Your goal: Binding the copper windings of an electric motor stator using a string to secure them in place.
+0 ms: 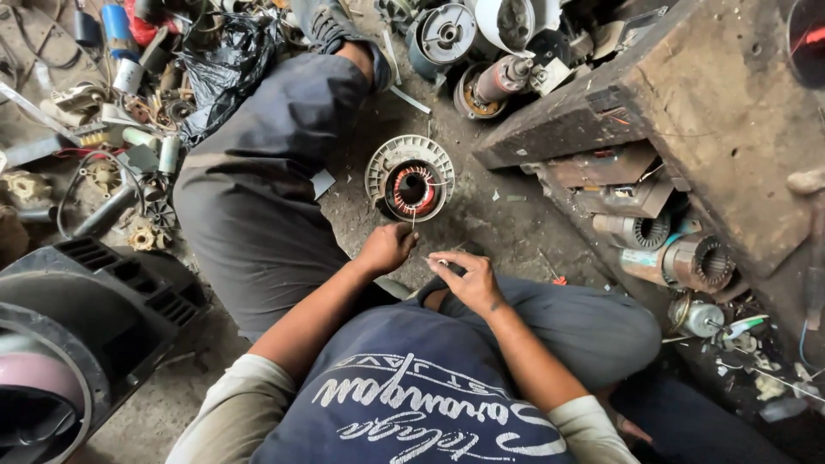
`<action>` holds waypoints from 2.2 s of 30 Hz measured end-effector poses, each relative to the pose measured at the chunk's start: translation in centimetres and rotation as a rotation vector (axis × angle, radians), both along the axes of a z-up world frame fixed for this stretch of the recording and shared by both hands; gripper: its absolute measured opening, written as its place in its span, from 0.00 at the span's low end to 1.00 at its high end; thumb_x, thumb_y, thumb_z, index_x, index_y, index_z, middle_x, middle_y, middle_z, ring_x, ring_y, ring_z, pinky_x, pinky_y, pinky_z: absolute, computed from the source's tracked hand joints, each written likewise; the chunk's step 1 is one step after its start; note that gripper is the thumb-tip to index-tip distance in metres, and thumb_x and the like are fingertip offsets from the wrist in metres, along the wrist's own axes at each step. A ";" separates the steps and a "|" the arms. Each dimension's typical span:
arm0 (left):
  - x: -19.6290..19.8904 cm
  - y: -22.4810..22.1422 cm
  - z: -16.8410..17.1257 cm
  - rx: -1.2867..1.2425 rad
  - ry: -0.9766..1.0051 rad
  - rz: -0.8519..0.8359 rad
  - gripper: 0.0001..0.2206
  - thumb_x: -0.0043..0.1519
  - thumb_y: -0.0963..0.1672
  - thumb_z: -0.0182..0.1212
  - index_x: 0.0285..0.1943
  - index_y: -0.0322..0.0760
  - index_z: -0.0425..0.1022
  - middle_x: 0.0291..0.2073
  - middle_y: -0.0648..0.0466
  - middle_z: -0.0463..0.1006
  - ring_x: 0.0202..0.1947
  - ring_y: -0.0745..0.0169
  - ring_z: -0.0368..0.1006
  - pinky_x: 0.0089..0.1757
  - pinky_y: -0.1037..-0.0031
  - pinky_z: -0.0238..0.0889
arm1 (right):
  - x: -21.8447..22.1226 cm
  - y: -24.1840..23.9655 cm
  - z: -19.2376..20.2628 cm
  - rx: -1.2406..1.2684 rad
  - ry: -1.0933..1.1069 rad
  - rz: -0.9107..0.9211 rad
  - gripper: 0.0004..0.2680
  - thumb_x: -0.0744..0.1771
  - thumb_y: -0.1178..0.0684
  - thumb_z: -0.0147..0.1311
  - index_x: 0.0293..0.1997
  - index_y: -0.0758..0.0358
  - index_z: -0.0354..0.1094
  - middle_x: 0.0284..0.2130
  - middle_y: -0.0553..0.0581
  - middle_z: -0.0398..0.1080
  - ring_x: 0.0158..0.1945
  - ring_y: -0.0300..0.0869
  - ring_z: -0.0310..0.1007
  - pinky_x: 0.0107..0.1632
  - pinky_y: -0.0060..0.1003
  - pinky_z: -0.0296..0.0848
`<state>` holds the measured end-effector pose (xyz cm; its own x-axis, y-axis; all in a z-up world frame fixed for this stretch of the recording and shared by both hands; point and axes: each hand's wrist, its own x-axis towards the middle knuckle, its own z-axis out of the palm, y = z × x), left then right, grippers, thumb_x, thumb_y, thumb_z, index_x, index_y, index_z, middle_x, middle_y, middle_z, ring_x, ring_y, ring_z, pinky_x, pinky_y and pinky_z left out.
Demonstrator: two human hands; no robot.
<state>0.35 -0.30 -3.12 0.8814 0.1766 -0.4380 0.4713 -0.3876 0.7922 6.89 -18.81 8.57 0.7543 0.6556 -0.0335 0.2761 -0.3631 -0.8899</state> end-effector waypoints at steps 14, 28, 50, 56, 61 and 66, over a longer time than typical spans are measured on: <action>-0.6 0.5 3.9 -0.090 -0.012 0.005 0.11 0.66 0.47 0.50 0.42 0.37 0.76 0.32 0.36 0.81 0.41 0.29 0.79 0.43 0.43 0.71 | 3.8 -0.3 -3.7 0.096 0.595 -0.468 0.09 0.68 0.55 0.59 0.47 0.73 0.75 0.33 0.68 0.79 0.31 0.45 0.82 0.33 0.34 0.82; 0.0 0.6 6.1 -0.183 -0.004 0.131 0.10 0.62 0.45 0.51 0.37 0.36 0.78 0.28 0.36 0.80 0.38 0.28 0.78 0.40 0.45 0.70 | 5.8 0.6 -8.8 0.044 0.992 -0.867 0.08 0.66 0.49 0.65 0.43 0.60 0.75 0.33 0.61 0.80 0.30 0.45 0.82 0.34 0.42 0.82; 0.1 0.5 6.1 -0.193 -0.015 0.157 0.11 0.62 0.45 0.52 0.37 0.35 0.78 0.28 0.35 0.80 0.39 0.27 0.78 0.39 0.45 0.69 | 4.6 2.8 -8.4 0.079 0.860 -0.855 0.07 0.68 0.50 0.60 0.43 0.60 0.73 0.32 0.62 0.80 0.28 0.44 0.82 0.32 0.37 0.82; 0.0 0.3 5.5 -0.180 0.015 0.155 0.10 0.61 0.46 0.53 0.36 0.38 0.79 0.28 0.37 0.81 0.39 0.29 0.78 0.40 0.46 0.69 | 3.6 3.4 -5.9 -0.044 0.441 -0.540 0.05 0.69 0.54 0.58 0.44 0.64 0.75 0.32 0.62 0.80 0.30 0.43 0.83 0.34 0.32 0.80; 0.0 0.2 5.1 -0.163 0.030 0.144 0.11 0.61 0.46 0.53 0.37 0.38 0.79 0.28 0.37 0.81 0.39 0.29 0.78 0.40 0.45 0.69 | 2.2 4.5 -2.6 -0.136 0.049 -0.282 0.03 0.69 0.56 0.58 0.42 0.60 0.78 0.31 0.56 0.82 0.35 0.43 0.84 0.41 0.37 0.80; 0.0 0.1 4.8 -0.164 0.024 0.129 0.11 0.61 0.46 0.52 0.36 0.37 0.78 0.28 0.36 0.80 0.39 0.27 0.77 0.40 0.44 0.68 | 2.1 4.5 -4.6 -0.209 -0.194 -0.155 0.03 0.67 0.53 0.63 0.42 0.51 0.80 0.27 0.50 0.80 0.35 0.44 0.82 0.38 0.38 0.80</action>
<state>0.37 -0.17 1.71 0.8450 0.2115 -0.4911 0.5285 -0.1896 0.8275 9.01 -14.28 4.01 0.8502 0.5264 -0.0006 0.3606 -0.5832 -0.7279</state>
